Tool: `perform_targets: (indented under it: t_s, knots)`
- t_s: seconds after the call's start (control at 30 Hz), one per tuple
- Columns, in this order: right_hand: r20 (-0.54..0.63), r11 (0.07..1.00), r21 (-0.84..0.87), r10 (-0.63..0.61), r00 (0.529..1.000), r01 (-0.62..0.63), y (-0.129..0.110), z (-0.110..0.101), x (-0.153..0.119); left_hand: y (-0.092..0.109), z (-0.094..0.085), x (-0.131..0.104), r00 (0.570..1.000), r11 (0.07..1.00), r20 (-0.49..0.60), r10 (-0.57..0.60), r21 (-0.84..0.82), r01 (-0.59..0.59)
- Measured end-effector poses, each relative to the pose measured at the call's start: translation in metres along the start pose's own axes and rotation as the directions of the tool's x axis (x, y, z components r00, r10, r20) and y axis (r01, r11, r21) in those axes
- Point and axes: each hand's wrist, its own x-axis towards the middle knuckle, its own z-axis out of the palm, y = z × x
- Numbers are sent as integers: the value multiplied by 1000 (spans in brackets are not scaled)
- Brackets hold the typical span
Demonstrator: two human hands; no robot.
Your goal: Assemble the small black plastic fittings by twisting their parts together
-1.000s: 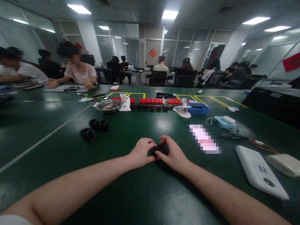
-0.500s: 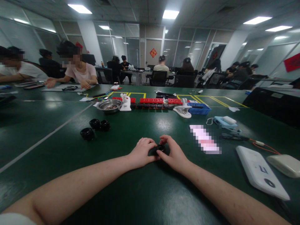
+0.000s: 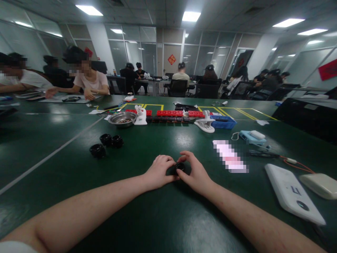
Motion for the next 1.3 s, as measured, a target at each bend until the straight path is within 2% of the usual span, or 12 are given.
perform_targets:
  t_s: [0.13, 0.33, 0.4, 0.53, 0.6, 0.77, 0.87, 1.13, 1.3]
  knots:
    - [72, 996, 35, -82, 994, 80, -1, -3, -2, -1, 0, 0, 1000, 1000, -7, 3, 2, -3]
    - [-53, 998, -67, -4, 999, 0, 3, 1, 0, 1, 0, 0, 1000, 1000, 0, 6, 3, -6]
    - [-33, 999, -48, -2, 999, 0, 2, 1, 0, 1, 0, 0, 1000, 1000, -3, 8, 3, -8]
    - [70, 995, 39, -94, 993, 92, -2, -3, -2, 0, 1, 0, 1000, 1000, -4, 8, -2, -8]
    - [79, 993, 43, -114, 990, 111, -3, -5, -3, -1, 1, 0, 1000, 1000, -4, 4, -1, -4]
    - [-44, 998, -51, -49, 998, 47, 0, -3, -1, 0, 1, 0, 1000, 1000, 6, -1, 0, 1]
    - [-68, 996, -86, -15, 998, 9, 2, -2, 1, 0, 1, 0, 1000, 1000, -2, 0, 1, 0]
    - [63, 993, 16, -117, 991, 116, -1, -5, -2, -1, 1, 0, 1000, 1000, -7, 6, -2, -6]
    - [-48, 998, -64, -22, 999, 19, 1, -2, 1, -1, 1, 0, 1000, 1000, 5, 2, 6, -2]
